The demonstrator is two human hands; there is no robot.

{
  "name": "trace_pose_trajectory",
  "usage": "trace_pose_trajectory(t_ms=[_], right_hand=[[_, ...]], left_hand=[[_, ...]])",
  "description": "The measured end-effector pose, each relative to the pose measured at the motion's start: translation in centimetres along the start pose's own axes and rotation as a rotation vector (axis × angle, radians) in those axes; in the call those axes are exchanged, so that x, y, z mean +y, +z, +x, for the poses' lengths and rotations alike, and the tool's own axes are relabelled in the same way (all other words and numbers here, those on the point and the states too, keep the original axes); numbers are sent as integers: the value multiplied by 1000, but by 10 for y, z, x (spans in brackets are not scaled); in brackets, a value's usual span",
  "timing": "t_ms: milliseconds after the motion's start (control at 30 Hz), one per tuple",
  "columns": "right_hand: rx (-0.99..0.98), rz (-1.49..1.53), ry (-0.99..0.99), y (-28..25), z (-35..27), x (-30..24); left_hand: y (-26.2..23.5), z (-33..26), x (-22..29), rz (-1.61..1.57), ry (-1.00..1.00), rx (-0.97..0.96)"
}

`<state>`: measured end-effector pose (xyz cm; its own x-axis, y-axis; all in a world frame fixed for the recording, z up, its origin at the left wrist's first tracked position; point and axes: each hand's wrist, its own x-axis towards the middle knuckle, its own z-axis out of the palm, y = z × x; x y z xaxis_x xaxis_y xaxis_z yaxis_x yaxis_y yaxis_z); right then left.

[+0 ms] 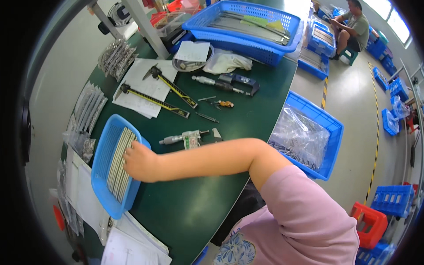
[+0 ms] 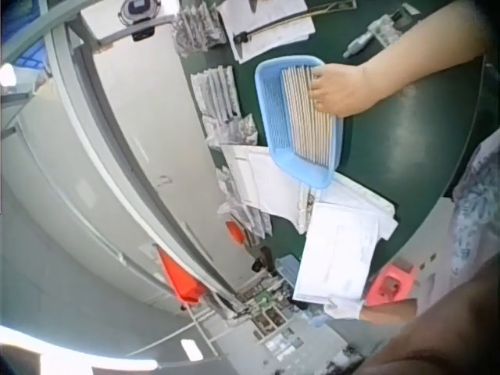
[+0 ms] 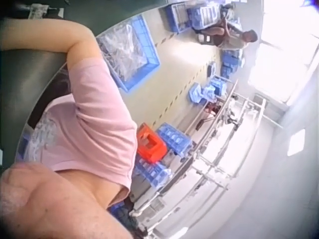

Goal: The recorder uses precision measurement tools to check metal rods and records the data on a technical drawing sheet.

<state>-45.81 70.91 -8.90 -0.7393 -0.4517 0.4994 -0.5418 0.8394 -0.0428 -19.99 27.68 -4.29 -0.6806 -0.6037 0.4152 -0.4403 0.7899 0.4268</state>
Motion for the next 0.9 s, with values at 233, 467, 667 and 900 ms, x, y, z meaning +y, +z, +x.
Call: trace_pose_trajectory(t_ms=[233, 467, 667, 900], right_hand=[[208, 292, 295, -101, -48, 138], [251, 219, 772, -106, -163, 184], [366, 92, 727, -106, -176, 186], [349, 46, 721, -94, -164, 205]], left_hand=[[10, -39, 19, -77, 42, 69], [66, -78, 70, -243, 80, 105], [81, -106, 136, -140, -10, -69], [78, -125, 175, -142, 90, -222]])
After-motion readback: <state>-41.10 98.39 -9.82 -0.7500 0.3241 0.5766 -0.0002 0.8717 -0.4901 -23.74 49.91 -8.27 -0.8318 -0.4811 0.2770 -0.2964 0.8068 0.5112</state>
